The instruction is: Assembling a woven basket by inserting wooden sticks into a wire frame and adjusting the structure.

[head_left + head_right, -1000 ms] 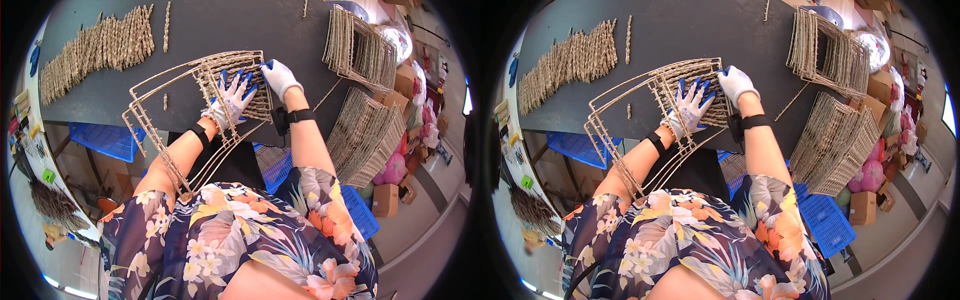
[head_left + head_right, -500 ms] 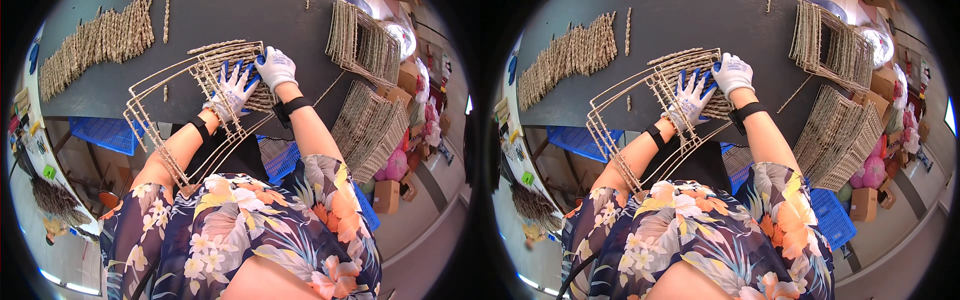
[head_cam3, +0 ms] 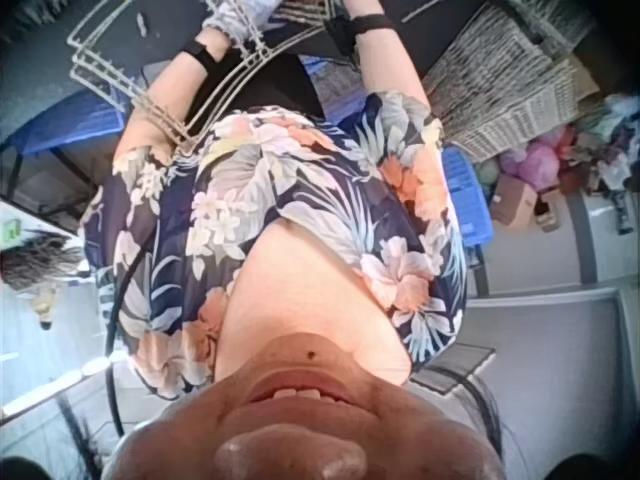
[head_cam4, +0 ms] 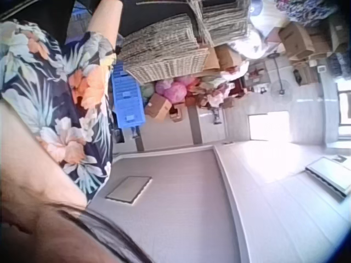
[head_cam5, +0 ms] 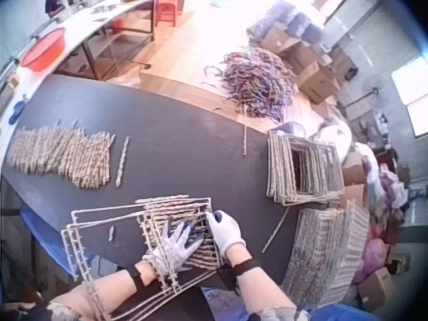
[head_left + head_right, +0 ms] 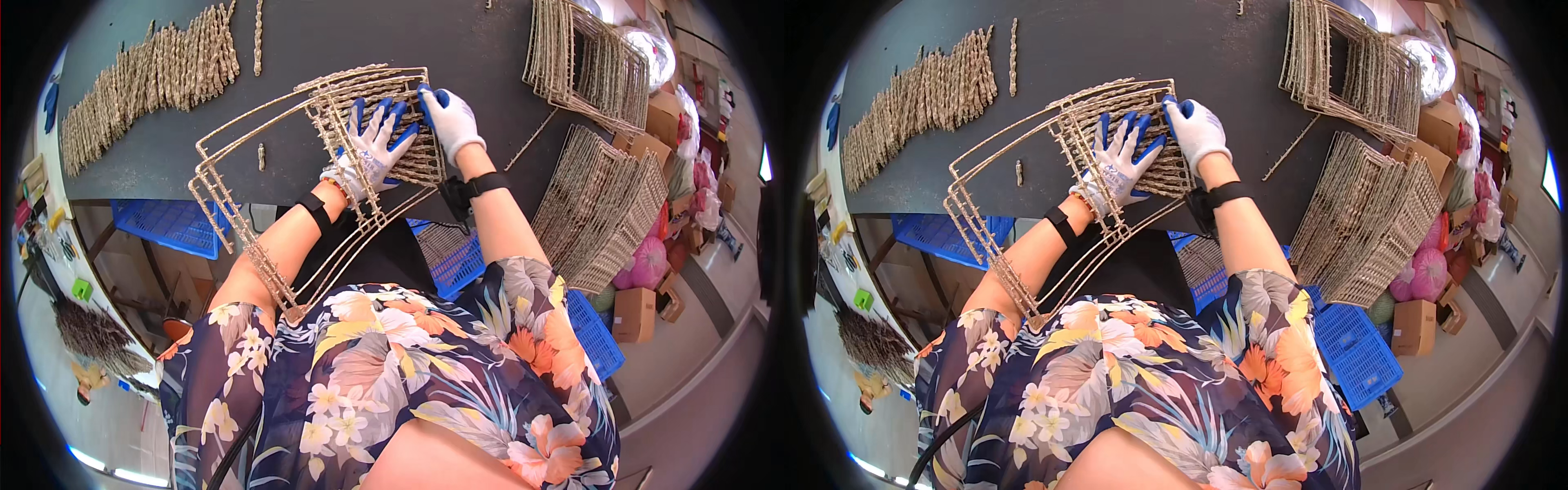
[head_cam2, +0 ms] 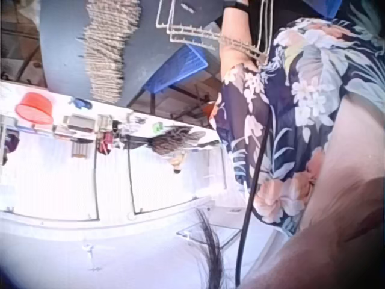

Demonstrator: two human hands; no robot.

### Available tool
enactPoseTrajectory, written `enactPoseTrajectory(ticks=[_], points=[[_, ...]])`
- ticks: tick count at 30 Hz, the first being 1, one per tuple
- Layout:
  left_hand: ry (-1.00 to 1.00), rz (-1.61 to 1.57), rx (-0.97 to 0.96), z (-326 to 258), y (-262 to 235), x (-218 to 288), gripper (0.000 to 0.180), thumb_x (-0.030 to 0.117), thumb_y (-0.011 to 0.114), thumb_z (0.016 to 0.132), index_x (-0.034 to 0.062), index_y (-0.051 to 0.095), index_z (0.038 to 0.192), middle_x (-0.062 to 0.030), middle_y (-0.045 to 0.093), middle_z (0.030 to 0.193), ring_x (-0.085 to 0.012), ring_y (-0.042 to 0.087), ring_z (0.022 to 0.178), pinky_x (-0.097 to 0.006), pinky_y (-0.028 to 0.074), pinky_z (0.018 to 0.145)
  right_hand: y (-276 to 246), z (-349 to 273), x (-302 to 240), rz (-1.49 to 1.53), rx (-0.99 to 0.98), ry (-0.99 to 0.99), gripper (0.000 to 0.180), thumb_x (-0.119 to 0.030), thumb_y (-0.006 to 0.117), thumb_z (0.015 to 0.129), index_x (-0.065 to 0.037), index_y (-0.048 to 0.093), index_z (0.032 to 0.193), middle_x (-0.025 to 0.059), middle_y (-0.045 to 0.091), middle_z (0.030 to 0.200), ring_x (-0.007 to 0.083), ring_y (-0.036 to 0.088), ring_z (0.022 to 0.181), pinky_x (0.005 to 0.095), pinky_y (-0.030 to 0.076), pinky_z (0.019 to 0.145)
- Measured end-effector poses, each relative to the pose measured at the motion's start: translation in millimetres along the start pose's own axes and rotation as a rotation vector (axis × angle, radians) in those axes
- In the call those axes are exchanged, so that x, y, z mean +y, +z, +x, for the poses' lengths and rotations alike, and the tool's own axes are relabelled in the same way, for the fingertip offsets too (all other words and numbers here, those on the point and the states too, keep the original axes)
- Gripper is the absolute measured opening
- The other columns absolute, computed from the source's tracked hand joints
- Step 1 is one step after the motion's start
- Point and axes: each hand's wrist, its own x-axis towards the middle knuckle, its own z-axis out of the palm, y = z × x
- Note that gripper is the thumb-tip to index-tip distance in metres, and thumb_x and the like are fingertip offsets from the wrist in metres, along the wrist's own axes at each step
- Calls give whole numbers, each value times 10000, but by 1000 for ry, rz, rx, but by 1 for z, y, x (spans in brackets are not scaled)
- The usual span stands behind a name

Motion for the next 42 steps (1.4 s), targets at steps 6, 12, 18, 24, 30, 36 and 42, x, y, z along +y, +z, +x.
enactPoseTrajectory(ticks=[6, 12, 18, 24, 30, 36, 42], points=[[-61, 2, -4, 3, -3, 1, 970, 610, 820, 670, 284, 464, 1511, -283, 212, 1634, -495, 147, 1526, -758, 17, 1162, 4, 0, -27, -303, 23, 18, 464, -534, 550, 947, -103, 706, 1014, 142, 734, 1007, 330, 698, 997, 442, 533, 867], [-95, 52, -8, 8, -1, 3, 985, 621, 809, 675, 258, 453, 1519, -289, 251, 1620, -496, 174, 1519, -758, 15, 1162, 6, 2, -22, -353, 85, -76, 454, -526, 565, 951, -107, 697, 1063, 140, 737, 1055, 329, 696, 1027, 450, 530, 898], [-128, 31, 10, 8, 4, 3, 1084, 615, 821, 660, 247, 364, 1572, -270, 227, 1633, -485, 155, 1523, -734, 22, 1176, -20, -26, 31, 307, 182, -57, 391, -403, 564, 1005, -83, 667, 1203, 178, 711, 1146, 357, 668, 1083, 420, 515, 940], [-104, -1, 86, 7, 8, 1, 1122, 605, 836, 646, 243, 342, 1585, -259, 215, 1640, -489, 153, 1522, -725, 15, 1181, -9, -70, 57, -31, 21, -148, 421, -407, 578, 977, -69, 648, 1220, 215, 701, 1136, 384, 659, 1081, 445, 508, 962], [-114, 80, 10, 8, 4, 3, 1117, 615, 824, 665, 247, 321, 1593, -254, 224, 1640, -477, 160, 1525, -726, 28, 1183, -6, -54, 37, -162, -149, 14, 416, -395, 623, 930, -64, 658, 1181, 191, 702, 1146, 373, 647, 1108, 453, 510, 947], [-124, 76, -1, 11, 2, 6, 1115, 619, 814, 691, 206, 308, 1594, -262, 227, 1639, -486, 179, 1520, -742, 22, 1176, 9, -60, 12, -430, 51, 29, 397, -450, 573, 939, -115, 688, 1118, 128, 727, 1124, 312, 663, 1103, 454, 437, 987], [-110, 79, -7, 10, 1, 4, 1123, 623, 811, 694, 199, 296, 1598, -261, 221, 1642, -485, 177, 1520, -742, 17, 1176, 3, -61, 26, -185, 6, 10, 436, -453, 597, 929, -103, 679, 1175, 148, 724, 1124, 335, 668, 1086, 447, 496, 949]])
